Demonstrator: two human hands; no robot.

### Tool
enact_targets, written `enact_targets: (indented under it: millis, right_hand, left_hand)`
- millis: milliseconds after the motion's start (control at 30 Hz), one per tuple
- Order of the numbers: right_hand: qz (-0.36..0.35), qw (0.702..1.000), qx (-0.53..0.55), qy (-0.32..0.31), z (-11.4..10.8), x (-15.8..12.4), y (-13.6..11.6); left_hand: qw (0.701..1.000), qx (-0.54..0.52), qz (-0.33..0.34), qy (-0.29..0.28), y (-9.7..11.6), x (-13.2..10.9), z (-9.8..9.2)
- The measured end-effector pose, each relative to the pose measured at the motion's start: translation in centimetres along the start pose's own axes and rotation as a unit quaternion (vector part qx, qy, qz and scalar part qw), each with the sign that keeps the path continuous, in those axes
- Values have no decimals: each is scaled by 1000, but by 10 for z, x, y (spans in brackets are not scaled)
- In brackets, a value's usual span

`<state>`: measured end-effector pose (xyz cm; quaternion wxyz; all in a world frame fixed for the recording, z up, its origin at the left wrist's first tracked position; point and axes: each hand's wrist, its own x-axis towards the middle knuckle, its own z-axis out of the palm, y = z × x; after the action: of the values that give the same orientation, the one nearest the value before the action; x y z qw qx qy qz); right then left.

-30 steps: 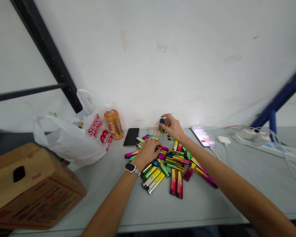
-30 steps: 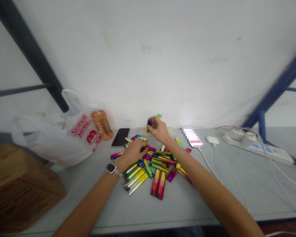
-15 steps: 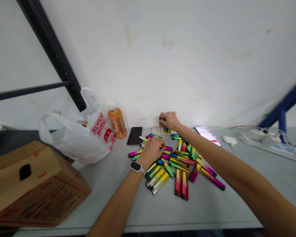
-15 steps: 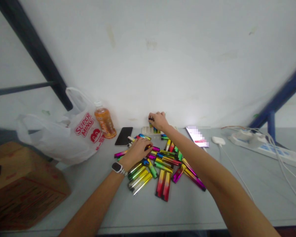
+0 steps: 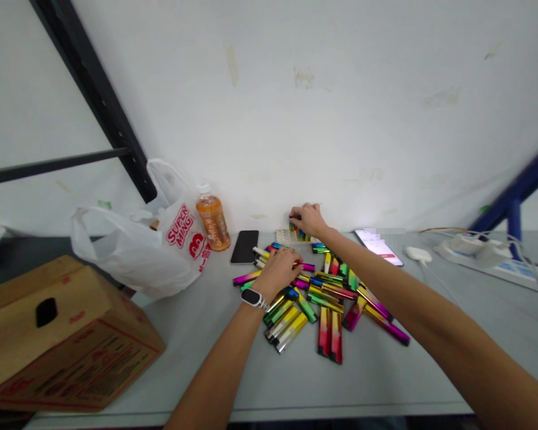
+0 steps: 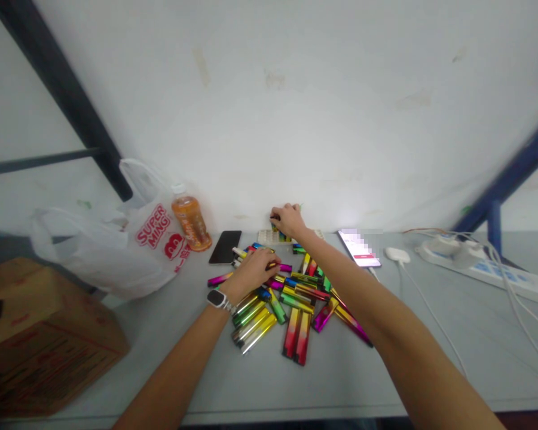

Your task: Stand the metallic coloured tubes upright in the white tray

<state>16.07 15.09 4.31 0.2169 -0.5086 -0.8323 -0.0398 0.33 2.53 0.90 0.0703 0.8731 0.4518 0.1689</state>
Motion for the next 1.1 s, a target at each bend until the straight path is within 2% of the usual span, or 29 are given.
enact_targets:
  millis: [200,333,533,667,800,933,1100]
  right_hand:
    - [-31,993,-110,11,-14,-2,-7]
    - [-70,984,-163,10,-20,-7,-11]
    - [-87,974,-207,13,-21,-17,-10]
    - [-105,969,-223,14,-25,-21,-11]
    - [-139,960,-244,1,-26,-23,-13]
    - [-143,960,-239,-3,-22,-21,-12]
    - [-81,979,-185,-12,-17,-13,-11]
  left_hand:
    - [999,2,-19,-38,1,11,-2]
    - [999,4,-19,-38,-2,15,-1]
    - [996,-79,-9,29,-4,14,2]
    - [974,-199,0,112,-8,12,3]
    - [953,-245,4,177,-11,8,2]
    - [947,-264,-2,184,-15,4,0]
    - [952,-256,-14,169,-22,4,3]
